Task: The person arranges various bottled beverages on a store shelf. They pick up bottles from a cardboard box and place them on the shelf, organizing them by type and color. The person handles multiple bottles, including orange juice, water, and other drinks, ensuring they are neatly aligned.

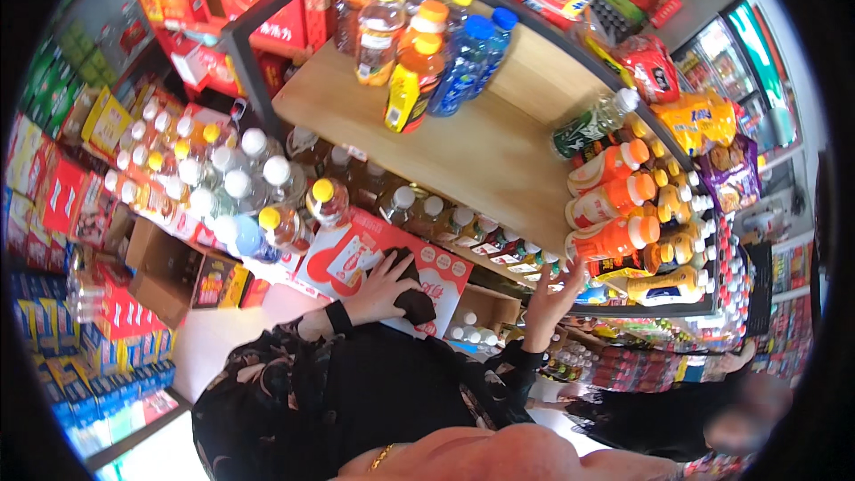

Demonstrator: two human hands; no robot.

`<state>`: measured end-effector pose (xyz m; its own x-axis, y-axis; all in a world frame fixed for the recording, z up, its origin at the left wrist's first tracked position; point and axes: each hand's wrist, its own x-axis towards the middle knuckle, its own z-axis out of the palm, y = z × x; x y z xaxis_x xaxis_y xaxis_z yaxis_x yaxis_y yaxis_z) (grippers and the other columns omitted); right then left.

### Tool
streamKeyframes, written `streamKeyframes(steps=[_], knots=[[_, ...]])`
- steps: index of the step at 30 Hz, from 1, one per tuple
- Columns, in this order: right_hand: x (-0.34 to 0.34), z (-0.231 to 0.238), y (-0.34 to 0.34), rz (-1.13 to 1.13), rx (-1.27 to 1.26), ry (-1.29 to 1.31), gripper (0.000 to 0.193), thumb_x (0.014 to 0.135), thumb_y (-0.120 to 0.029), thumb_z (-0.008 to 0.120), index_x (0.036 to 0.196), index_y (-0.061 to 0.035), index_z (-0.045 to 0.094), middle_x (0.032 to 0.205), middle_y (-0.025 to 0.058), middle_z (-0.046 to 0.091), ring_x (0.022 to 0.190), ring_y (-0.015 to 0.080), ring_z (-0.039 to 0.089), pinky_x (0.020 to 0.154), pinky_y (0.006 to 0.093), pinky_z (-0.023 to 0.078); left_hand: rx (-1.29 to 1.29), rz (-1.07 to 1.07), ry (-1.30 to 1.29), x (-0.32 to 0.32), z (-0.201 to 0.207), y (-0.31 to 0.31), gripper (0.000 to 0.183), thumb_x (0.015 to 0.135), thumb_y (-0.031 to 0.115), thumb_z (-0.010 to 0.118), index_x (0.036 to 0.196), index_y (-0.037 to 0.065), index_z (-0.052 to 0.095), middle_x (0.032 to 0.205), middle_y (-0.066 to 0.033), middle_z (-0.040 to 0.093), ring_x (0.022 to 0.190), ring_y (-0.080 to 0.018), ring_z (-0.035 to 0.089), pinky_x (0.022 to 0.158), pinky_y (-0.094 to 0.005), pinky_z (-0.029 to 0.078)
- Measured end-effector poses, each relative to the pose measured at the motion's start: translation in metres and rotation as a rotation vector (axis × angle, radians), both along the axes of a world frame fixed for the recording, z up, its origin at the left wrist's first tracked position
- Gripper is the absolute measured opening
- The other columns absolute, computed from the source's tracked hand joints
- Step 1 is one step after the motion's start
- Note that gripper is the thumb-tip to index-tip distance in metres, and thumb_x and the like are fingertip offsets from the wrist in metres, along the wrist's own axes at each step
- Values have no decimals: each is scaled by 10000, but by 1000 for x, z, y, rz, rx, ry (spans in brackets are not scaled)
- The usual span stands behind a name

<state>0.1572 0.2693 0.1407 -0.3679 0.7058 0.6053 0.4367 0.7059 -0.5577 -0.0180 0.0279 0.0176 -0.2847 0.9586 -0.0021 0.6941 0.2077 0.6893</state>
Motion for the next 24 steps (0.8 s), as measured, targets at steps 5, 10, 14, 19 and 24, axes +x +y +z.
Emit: streamKeyframes(steps=[5, 10, 14, 19, 24], knots=[[-33, -1, -20, 275, -203, -122, 585, 877, -35, 689, 1392, 8, 416, 1219, 187, 572, 1085, 270, 587, 923, 375, 476, 81, -8, 0, 1, -16, -2, 591, 652, 279, 830, 1201, 240, 615, 1593, -157, 198, 1448, -481, 127, 1125, -675, 165], [-115, 51, -22, 557, -178, -106, 452, 916, -85, 659, 1337, -19, 507, 1118, 171, 658, 1021, 256, 652, 876, 360, 513, 16, -5, 39, 0, 14, -10, 682, 683, 382, 816, 1303, 250, 564, 1593, -183, 179, 1459, -491, 71, 1123, -693, 118], [-203, 94, -6, 723, 143, -47, 440, 911, -118, 668, 1315, -16, 529, 1096, 166, 658, 981, 281, 655, 842, 368, 517, -42, 63, 62, 2, 19, -12, 747, 741, 440, 772, 1405, 260, 480, 1590, -209, 165, 1461, -492, 52, 1129, -686, 94], [-314, 152, 18, 793, 413, 22, 408, 926, -195, 651, 1291, -35, 563, 1112, 199, 649, 986, 358, 643, 851, 402, 518, 109, 149, -13, 3, -5, -16, 725, 783, 436, 743, 1412, 200, 471, 1572, -212, 217, 1458, -469, 112, 1160, -623, 118], [-382, 177, 40, 762, 344, -407, 519, 885, -386, 675, 1314, -109, 584, 1221, 219, 630, 1127, 364, 601, 939, 393, 485, 179, 165, -51, 11, -20, -19, 652, 744, 353, 764, 1321, 132, 556, 1527, -223, 311, 1430, -428, 240, 1156, -560, 208]])
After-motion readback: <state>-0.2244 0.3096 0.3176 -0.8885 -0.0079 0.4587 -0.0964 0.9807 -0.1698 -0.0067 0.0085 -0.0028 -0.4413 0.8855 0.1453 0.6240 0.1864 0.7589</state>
